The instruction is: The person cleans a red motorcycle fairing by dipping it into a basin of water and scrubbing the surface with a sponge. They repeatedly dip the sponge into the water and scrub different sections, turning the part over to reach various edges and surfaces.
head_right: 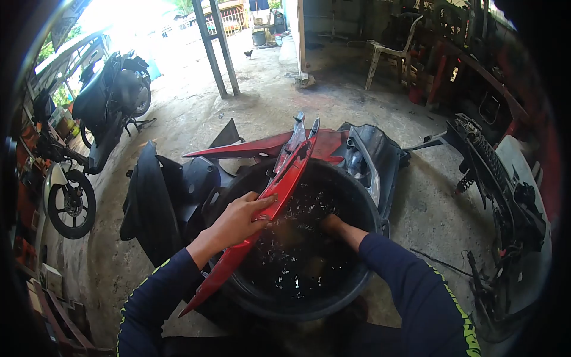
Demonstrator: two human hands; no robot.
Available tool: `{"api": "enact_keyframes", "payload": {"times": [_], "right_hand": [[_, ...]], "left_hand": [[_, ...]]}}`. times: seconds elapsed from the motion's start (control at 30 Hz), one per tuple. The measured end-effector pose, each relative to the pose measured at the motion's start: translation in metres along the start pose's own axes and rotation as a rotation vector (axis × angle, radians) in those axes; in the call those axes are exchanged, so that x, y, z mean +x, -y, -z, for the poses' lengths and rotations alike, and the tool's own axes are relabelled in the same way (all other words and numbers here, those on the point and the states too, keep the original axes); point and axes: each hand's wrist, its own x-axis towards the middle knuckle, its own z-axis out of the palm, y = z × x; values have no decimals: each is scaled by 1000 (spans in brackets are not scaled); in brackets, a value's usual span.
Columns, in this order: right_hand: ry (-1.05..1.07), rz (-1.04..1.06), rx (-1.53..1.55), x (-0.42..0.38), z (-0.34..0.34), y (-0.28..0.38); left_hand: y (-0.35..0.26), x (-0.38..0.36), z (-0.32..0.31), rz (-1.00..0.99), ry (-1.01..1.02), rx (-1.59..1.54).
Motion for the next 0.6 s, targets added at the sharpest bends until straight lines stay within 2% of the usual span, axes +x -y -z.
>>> {"api": "enact_keyframes", "payload": {"times": [0.07, 0.13, 0.2, 0.27, 0.33, 0.37, 0.4, 0.43, 0.47, 0.53, 0.57, 0.6], "right_hand": [[82, -152, 667, -16, 25, 16], [304, -63, 789, -44, 81, 45], [233, 115, 662, -81, 126, 89], [268, 278, 643, -115, 162, 136], [154, 516, 361, -140, 182, 180], [155, 515, 365, -143, 177, 193], [95, 702, 358, -145, 172, 205], [33, 889, 347, -147, 168, 214], [36, 889, 347, -152, 162, 218], [-168, 1221, 101, -165, 143, 218], [-363, 1244, -187, -167, 132, 211], [-431, 1291, -274, -168, 118, 202]], "left_hand": [[0, -3, -3, -14, -10, 8], [-1, -3, -2, -25, -23, 14], [-8, -3, 1, 27, -15, 6], [-10, 1, 7, 30, -5, 3], [-8, 4, 7, 32, 7, -1], [-4, 4, 3, -48, -95, -90], [-8, 5, 7, -126, -198, -178], [-16, -1, 10, 101, -139, -289], [-17, -3, 10, 103, -139, -289], [-16, -13, 8, 308, -225, -312], [-1, -20, -6, 210, -345, -242], [-2, -25, -7, 213, -350, -242]]}}
